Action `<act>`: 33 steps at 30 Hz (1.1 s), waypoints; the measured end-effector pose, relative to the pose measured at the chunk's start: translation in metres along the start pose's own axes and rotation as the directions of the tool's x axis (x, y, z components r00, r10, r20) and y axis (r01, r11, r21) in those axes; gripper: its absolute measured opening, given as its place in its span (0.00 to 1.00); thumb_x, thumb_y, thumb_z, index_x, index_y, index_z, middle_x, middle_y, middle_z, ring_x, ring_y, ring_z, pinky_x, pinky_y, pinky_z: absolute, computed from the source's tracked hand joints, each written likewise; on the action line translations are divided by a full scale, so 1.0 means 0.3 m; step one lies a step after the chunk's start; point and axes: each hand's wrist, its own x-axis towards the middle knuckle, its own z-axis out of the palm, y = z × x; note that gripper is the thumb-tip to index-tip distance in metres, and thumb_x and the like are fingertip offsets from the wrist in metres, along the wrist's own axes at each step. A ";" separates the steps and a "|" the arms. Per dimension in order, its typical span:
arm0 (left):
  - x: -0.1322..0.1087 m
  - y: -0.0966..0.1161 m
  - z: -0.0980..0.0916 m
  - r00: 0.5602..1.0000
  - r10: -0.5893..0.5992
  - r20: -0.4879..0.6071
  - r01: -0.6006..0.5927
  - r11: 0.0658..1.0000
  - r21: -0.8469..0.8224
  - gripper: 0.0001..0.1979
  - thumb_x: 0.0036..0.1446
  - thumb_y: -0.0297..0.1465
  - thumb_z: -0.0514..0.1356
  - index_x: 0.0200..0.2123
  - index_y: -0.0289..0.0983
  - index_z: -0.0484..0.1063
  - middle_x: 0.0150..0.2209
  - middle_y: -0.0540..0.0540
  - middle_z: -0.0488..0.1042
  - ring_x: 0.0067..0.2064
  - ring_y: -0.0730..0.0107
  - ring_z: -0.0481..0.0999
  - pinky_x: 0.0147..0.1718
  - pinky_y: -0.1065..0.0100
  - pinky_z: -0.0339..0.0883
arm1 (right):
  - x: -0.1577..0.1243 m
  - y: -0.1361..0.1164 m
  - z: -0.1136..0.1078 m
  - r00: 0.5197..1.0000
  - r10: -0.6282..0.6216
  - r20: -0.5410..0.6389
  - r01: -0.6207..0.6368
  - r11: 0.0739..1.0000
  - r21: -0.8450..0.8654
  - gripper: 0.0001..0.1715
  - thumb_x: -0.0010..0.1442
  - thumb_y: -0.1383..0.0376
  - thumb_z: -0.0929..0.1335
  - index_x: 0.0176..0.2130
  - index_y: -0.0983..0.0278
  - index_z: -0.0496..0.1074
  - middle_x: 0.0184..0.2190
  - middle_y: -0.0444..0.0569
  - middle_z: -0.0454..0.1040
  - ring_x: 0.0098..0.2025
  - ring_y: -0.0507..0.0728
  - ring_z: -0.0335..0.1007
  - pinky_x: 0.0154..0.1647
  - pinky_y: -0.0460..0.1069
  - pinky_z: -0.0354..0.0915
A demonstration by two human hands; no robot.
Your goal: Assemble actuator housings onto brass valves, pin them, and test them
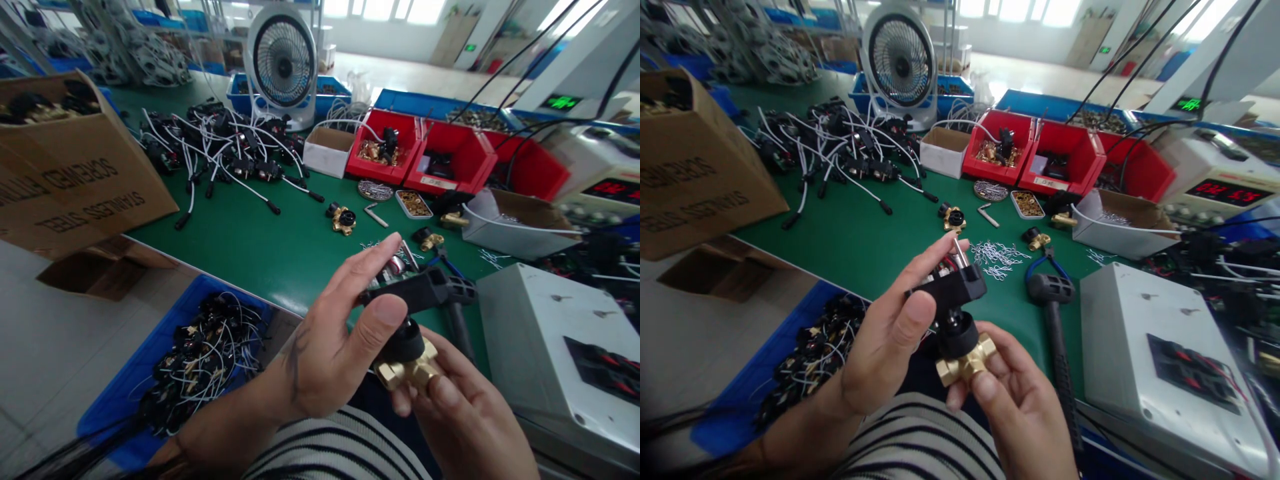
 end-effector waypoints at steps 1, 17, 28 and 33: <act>0.002 0.000 -0.001 1.000 0.029 0.001 -0.029 0.999 0.033 0.23 0.68 0.40 0.50 0.64 0.45 0.60 0.64 0.51 0.63 0.66 0.60 0.59 0.66 0.60 0.49 | -0.001 0.002 0.004 1.000 -0.019 -0.019 0.019 1.000 -0.013 0.18 0.55 0.54 0.74 0.45 0.56 0.76 0.27 0.45 0.75 0.25 0.52 0.70 0.29 0.47 0.69; 0.023 -0.027 -0.013 0.981 0.166 0.098 -0.185 0.953 0.240 0.22 0.68 0.36 0.50 0.63 0.40 0.60 0.63 0.46 0.64 0.65 0.61 0.60 0.65 0.61 0.51 | 0.014 0.020 0.007 0.999 -0.028 -0.033 0.027 0.999 -0.025 0.17 0.58 0.57 0.73 0.46 0.57 0.76 0.26 0.44 0.75 0.26 0.49 0.71 0.31 0.43 0.70; 0.004 -0.060 -0.038 0.945 0.188 0.268 -0.303 0.810 0.502 0.46 0.53 0.49 0.64 0.68 0.42 0.46 0.69 0.39 0.48 0.69 0.52 0.51 0.66 0.52 0.51 | 0.048 -0.010 -0.002 0.977 -0.107 -0.185 0.109 0.994 -0.004 0.18 0.52 0.54 0.76 0.42 0.56 0.79 0.28 0.45 0.79 0.24 0.47 0.71 0.27 0.38 0.68; -0.005 -0.059 -0.010 0.953 0.199 0.230 -0.302 0.696 0.652 0.43 0.54 0.45 0.65 0.66 0.33 0.50 0.58 0.36 0.63 0.59 0.59 0.65 0.56 0.60 0.67 | 0.058 -0.003 -0.027 0.963 -0.191 -0.190 0.169 0.978 -0.123 0.15 0.53 0.53 0.75 0.41 0.54 0.79 0.28 0.43 0.78 0.24 0.47 0.70 0.26 0.38 0.68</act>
